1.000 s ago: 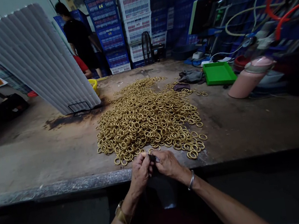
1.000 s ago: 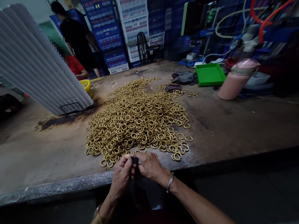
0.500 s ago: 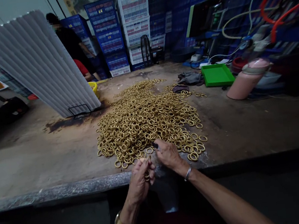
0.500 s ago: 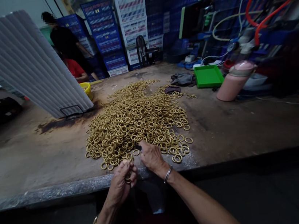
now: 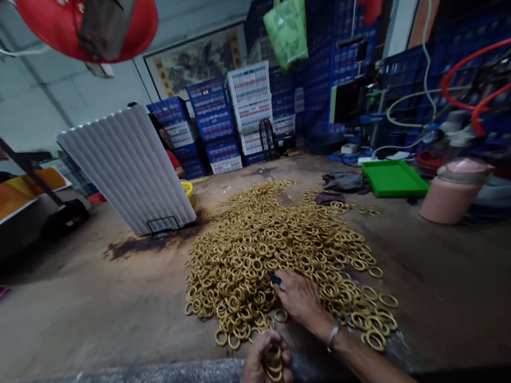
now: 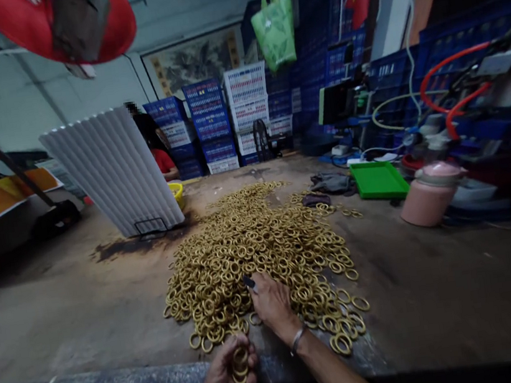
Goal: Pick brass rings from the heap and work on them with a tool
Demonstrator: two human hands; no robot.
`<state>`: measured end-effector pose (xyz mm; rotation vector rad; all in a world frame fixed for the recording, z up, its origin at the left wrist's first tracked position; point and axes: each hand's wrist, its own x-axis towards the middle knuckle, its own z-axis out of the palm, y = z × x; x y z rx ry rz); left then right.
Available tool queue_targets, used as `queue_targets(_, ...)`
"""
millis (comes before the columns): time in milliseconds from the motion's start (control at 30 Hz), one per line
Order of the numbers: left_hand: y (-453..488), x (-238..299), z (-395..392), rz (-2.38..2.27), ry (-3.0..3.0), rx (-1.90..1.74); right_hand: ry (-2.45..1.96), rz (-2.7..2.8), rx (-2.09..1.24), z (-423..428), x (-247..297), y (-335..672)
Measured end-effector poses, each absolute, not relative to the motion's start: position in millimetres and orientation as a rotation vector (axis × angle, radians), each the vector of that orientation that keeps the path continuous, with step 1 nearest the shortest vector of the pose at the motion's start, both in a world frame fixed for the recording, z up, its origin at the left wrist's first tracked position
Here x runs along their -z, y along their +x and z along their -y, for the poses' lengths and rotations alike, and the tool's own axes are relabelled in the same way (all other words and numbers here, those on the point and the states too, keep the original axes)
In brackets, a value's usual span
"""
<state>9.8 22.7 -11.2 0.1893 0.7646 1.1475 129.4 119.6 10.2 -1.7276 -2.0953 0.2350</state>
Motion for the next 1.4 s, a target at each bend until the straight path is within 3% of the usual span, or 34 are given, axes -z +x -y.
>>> queue_targets(367, 17, 33, -43, -0.98, 0.361, -1.17, -1.671, 1.989, -0.281, -128, 3, 132)
queue_targets(533, 19, 34, -46, -1.265, 0.653, -1.252, -1.403, 1.985, -0.315, -114, 15, 134)
queue_targets(900, 15, 12, -26, -1.296, 0.993, -1.208, -1.208, 1.608, -1.09, -68, 15, 133)
queue_targets(1233, 20, 5, -20, -1.298, 1.019, -1.166, -1.251, 1.502, -1.349, -61, 14, 141)
queue_targets(1400, 16, 1, -17, -1.238, 0.977, -1.049, -1.264, 1.5, -1.28, -60, 15, 141)
